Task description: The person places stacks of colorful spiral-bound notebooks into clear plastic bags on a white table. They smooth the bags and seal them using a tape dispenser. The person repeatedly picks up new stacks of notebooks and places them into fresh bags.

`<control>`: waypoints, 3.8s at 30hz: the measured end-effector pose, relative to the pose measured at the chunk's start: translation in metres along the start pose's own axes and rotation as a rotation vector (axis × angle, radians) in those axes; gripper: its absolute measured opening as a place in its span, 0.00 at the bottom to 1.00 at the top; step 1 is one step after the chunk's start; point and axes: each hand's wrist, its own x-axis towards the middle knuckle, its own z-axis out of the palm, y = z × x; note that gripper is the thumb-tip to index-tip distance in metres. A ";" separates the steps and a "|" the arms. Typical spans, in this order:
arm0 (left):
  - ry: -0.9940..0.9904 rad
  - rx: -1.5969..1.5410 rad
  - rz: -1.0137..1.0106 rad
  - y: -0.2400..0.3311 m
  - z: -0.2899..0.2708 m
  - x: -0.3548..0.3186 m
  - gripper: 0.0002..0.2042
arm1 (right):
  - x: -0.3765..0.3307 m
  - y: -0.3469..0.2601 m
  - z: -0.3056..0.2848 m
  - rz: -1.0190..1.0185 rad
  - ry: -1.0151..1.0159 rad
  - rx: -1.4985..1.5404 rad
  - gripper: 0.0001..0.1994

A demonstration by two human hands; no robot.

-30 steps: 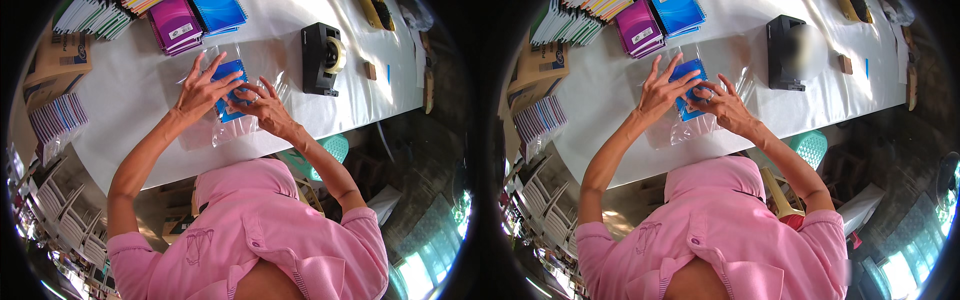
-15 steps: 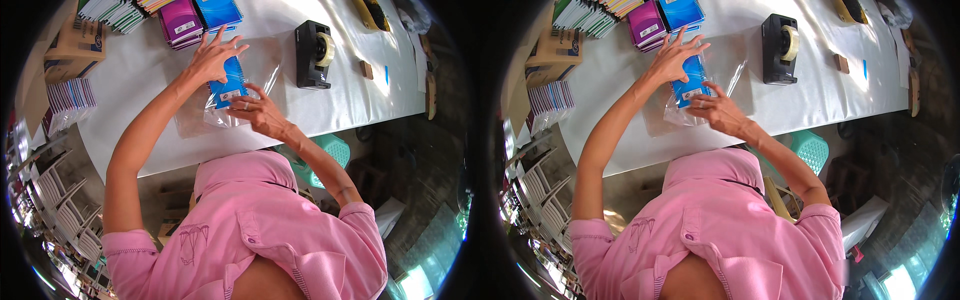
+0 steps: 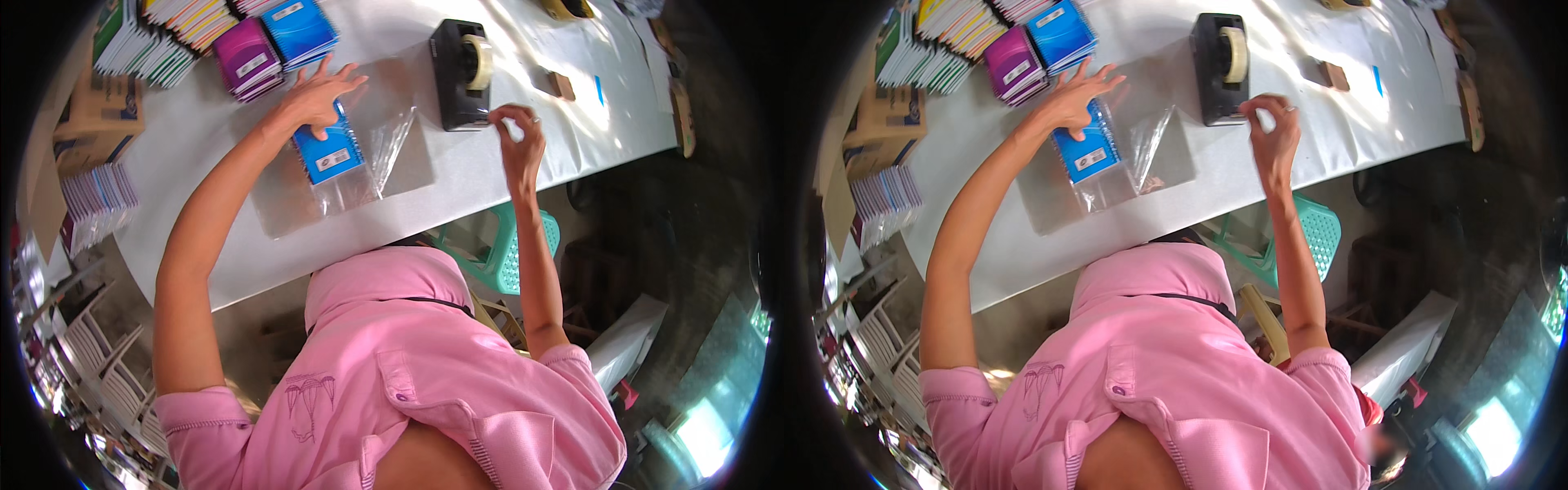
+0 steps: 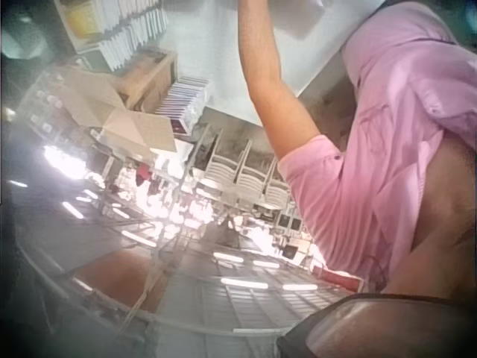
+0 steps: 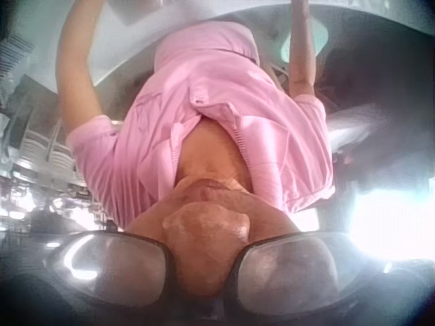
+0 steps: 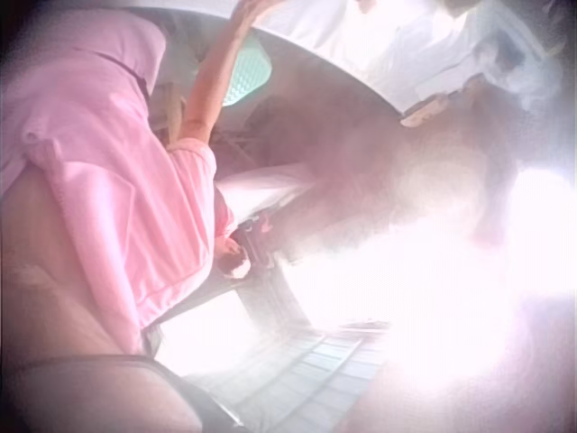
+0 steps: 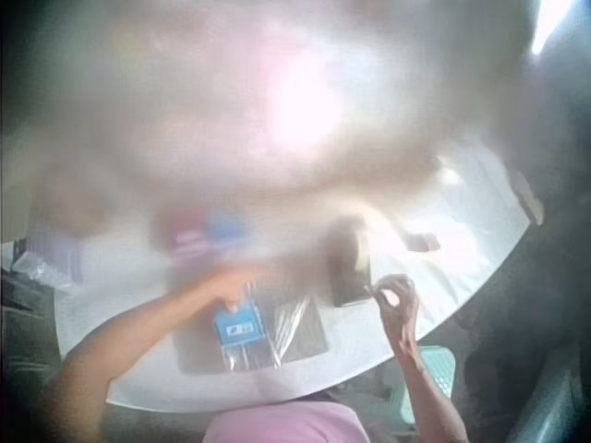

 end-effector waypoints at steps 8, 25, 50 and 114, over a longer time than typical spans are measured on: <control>0.010 0.012 0.039 -0.004 -0.001 0.008 0.62 | 0.019 0.044 0.001 0.745 -0.313 0.646 0.18; 0.145 -0.135 0.178 -0.037 0.007 -0.002 0.64 | 0.027 -0.048 0.051 -0.008 -0.655 -0.099 0.12; 0.327 0.292 0.214 -0.064 0.004 -0.082 0.41 | 0.015 -0.057 0.180 0.014 -0.920 -0.174 0.46; 0.108 -1.343 0.139 -0.052 0.010 -0.105 0.25 | 0.028 -0.106 0.140 0.306 -0.952 0.770 0.10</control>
